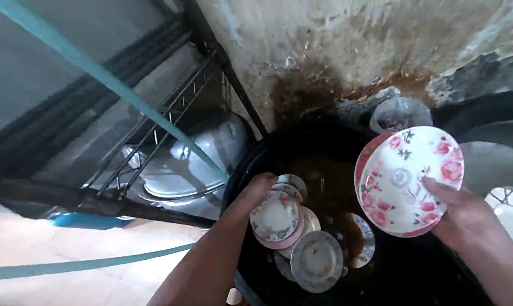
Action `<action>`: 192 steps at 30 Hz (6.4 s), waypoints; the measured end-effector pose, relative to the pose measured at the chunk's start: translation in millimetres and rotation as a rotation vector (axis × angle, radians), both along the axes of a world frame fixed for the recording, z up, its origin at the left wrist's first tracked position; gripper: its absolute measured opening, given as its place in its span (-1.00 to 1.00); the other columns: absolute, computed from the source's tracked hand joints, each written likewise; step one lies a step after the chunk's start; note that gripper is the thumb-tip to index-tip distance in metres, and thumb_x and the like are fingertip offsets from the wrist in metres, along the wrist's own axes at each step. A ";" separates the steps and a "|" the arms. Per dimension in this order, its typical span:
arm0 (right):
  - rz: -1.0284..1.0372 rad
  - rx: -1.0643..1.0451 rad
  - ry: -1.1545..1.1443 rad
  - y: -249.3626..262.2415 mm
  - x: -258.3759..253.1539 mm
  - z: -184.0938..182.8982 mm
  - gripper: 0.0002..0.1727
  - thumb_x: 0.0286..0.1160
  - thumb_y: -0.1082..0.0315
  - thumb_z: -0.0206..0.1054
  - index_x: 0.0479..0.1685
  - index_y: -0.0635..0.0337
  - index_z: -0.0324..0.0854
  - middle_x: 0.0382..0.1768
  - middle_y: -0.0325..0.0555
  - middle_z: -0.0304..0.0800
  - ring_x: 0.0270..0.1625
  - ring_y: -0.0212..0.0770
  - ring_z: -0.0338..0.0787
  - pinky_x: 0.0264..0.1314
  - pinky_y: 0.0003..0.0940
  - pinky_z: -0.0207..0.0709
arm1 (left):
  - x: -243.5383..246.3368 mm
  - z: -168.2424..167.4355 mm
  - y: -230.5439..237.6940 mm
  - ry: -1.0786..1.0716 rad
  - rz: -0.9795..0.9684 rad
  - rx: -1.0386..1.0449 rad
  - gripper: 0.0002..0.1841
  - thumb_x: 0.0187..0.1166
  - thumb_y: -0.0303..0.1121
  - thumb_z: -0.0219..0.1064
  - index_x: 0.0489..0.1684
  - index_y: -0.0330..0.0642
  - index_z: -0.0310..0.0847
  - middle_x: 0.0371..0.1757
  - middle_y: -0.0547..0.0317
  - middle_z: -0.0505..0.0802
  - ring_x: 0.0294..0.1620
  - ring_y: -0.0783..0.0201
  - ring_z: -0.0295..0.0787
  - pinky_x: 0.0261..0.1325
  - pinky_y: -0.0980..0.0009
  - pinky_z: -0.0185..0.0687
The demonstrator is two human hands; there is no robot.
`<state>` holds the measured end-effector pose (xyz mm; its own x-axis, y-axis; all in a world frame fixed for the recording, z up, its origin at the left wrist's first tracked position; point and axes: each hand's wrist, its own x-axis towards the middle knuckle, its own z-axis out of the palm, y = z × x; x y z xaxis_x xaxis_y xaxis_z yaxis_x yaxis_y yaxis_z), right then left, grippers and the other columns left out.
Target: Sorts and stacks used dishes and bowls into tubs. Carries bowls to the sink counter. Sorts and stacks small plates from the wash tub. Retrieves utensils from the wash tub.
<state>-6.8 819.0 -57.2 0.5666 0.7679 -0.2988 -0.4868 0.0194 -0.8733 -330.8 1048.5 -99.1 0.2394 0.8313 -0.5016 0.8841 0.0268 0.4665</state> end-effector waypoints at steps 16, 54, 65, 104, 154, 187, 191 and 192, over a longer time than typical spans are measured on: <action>0.052 0.023 0.051 -8.1 -0.6 -1.9 -0.71 0.85 0.22 -0.01 0.26 0.00 0.58 -0.14 -0.24 0.91 -0.15 -0.36 0.92 -0.16 -0.32 0.86 | 35.3 128.9 -38.6 -0.201 -0.151 0.927 -0.67 0.82 -0.28 0.14 0.33 -0.26 0.66 0.23 -0.18 0.81 0.22 -0.02 0.79 0.35 0.01 0.64; -0.001 -0.313 -0.113 18.5 -44.6 -46.6 -0.49 0.85 0.11 0.06 0.71 -0.03 0.24 0.21 -0.07 0.71 0.12 -0.24 0.81 0.16 -0.12 0.73 | 28.1 80.0 -88.0 -0.635 0.344 0.362 -0.68 0.66 -0.42 0.34 0.34 -0.23 0.58 0.02 0.03 0.84 -0.08 0.27 0.83 0.03 0.22 0.81; 0.000 -0.152 0.069 20.6 -41.3 -62.5 -0.49 0.86 0.00 0.01 0.59 0.07 0.38 0.16 -0.07 0.78 0.15 -0.19 0.83 0.20 -0.06 0.76 | 35.8 -21.4 -54.0 -0.104 0.172 0.152 -0.50 0.86 -0.11 0.06 0.56 -0.27 0.53 0.63 -0.25 0.55 0.67 -0.21 0.42 0.67 -0.21 0.31; 0.026 -0.232 0.007 22.9 -45.6 -62.1 -0.44 0.84 -0.06 0.01 0.63 0.05 0.37 0.19 -0.06 0.78 0.18 -0.19 0.82 0.23 -0.06 0.73 | 87.9 54.7 -79.6 -0.621 0.155 -0.110 -0.56 0.81 -0.19 0.17 0.57 -0.15 0.54 0.49 -0.03 0.70 0.36 0.09 0.72 0.31 0.05 0.68; 0.037 -0.222 -0.013 21.1 -48.6 -57.3 -0.57 0.89 0.17 -0.07 0.60 0.07 0.35 0.09 -0.09 0.76 0.03 -0.27 0.81 0.07 -0.17 0.75 | -43.3 37.1 -126.7 -0.190 0.105 0.350 -0.82 0.59 -0.37 0.46 0.03 -0.19 0.86 0.25 0.01 0.83 0.29 0.12 0.75 0.39 0.01 0.62; 0.039 -0.191 -0.001 18.7 -46.4 -60.4 -0.60 0.81 0.15 0.08 0.54 -0.07 0.44 -0.11 -0.19 0.79 -0.23 -0.35 0.80 -0.26 -0.31 0.73 | -15.1 -5.3 -101.7 0.128 0.008 -0.076 -0.62 0.60 -0.20 0.45 0.22 -0.28 0.72 0.41 -0.19 0.71 0.43 -0.14 0.65 0.48 -0.19 0.52; 0.055 -0.196 -0.044 16.5 -45.7 -62.2 -0.60 0.84 0.13 0.01 0.54 -0.05 0.43 -0.06 -0.21 0.79 -0.17 -0.37 0.81 -0.21 -0.30 0.75 | -24.3 14.9 -83.4 -0.192 0.294 0.172 -0.74 0.70 -0.29 0.36 0.19 -0.22 0.74 0.04 -0.14 0.85 0.08 -0.04 0.80 0.25 -0.15 0.63; 0.055 -0.185 -0.048 16.3 -45.8 -62.7 -0.61 0.83 0.14 0.02 0.51 -0.05 0.44 -0.08 -0.23 0.79 -0.19 -0.39 0.81 -0.23 -0.32 0.76 | -25.1 13.5 -70.1 -0.215 0.367 0.248 -0.72 0.71 -0.28 0.34 0.23 -0.23 0.71 0.08 -0.19 0.85 0.11 -0.08 0.79 0.27 -0.20 0.62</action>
